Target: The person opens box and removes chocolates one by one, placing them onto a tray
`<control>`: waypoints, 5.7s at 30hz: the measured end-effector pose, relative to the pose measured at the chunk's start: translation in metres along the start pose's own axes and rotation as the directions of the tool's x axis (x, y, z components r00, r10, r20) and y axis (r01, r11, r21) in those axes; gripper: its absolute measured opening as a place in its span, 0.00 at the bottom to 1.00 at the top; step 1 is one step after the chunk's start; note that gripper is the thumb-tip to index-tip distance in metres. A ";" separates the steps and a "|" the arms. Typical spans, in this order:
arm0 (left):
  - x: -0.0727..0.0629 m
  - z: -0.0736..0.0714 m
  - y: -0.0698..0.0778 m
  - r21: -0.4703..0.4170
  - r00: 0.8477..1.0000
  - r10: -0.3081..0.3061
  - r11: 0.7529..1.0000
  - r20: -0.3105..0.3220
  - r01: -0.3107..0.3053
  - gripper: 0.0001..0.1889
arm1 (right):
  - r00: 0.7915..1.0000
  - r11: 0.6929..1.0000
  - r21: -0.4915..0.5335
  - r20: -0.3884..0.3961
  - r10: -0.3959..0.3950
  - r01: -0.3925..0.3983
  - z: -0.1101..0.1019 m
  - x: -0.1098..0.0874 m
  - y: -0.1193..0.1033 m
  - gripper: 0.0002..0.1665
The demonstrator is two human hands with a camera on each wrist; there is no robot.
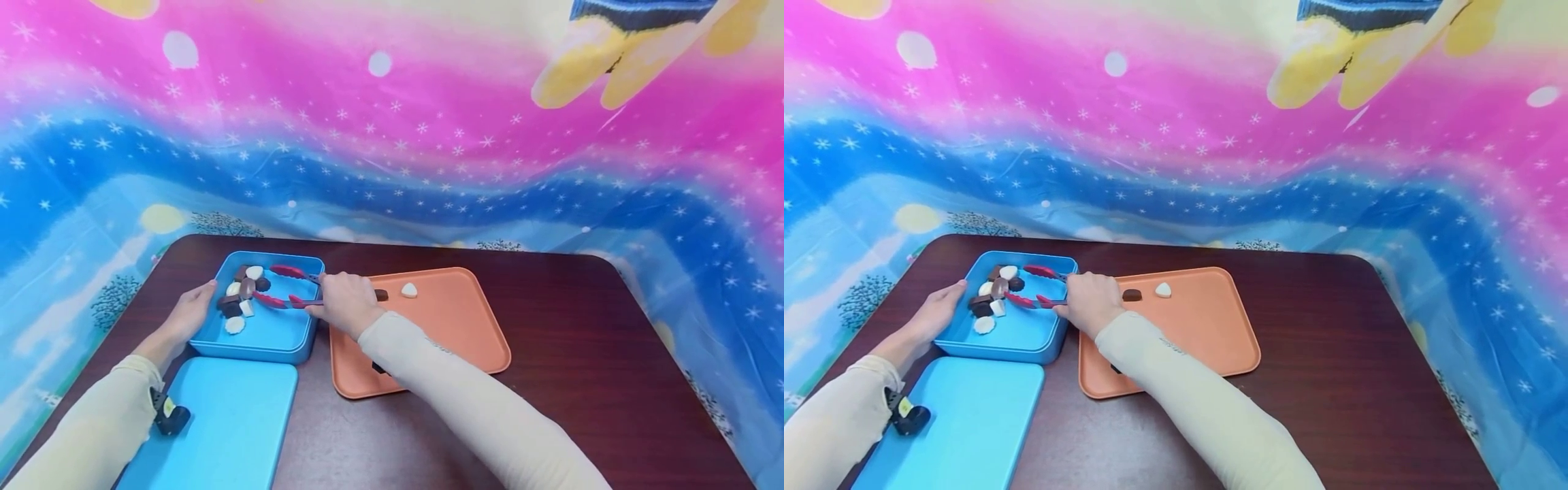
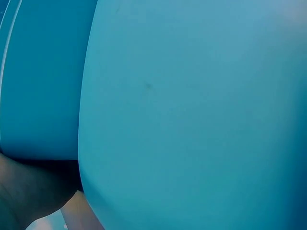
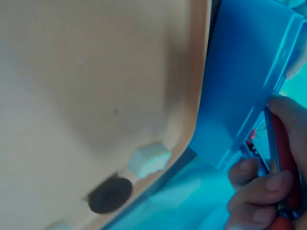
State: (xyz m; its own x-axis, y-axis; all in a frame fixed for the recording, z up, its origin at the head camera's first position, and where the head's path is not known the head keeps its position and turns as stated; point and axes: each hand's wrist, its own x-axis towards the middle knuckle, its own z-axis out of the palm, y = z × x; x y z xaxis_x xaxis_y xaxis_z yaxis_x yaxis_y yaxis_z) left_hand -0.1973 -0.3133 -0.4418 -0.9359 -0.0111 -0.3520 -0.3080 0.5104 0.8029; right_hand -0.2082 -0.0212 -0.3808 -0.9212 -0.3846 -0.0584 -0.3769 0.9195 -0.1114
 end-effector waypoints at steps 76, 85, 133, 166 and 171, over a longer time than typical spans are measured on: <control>-0.003 0.000 0.001 0.012 1.000 0.005 1.000 0.011 -0.005 0.46 | 0.986 0.979 0.201 -0.168 -0.008 0.042 -0.015 -0.108 0.096 0.34; -0.001 0.001 0.005 0.021 1.000 0.005 1.000 0.005 -0.005 0.45 | 0.984 0.973 0.229 -0.160 0.075 -0.037 -0.008 -0.131 0.120 0.36; -0.002 0.004 0.001 0.015 0.999 0.031 0.999 -0.015 -0.031 0.44 | 0.955 0.966 0.148 -0.180 0.235 -0.210 0.004 -0.212 0.215 0.36; -0.002 0.003 0.000 0.019 1.000 0.025 1.000 -0.017 -0.025 0.44 | 0.937 0.936 0.222 -0.162 0.310 -0.272 0.011 -0.208 0.216 0.53; -0.003 0.003 0.001 0.017 1.000 0.026 1.000 -0.017 -0.026 0.44 | 0.930 0.915 0.271 -0.132 0.343 -0.299 0.008 -0.204 0.209 0.51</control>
State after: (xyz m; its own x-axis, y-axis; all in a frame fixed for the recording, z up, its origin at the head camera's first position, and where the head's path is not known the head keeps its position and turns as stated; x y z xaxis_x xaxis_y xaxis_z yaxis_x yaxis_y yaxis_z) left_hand -0.1947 -0.3101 -0.4412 -0.9464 -0.0120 -0.3229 -0.2808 0.5248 0.8036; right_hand -0.0981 0.2491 -0.4006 -0.9988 -0.0317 0.0385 -0.0433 0.9344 -0.3536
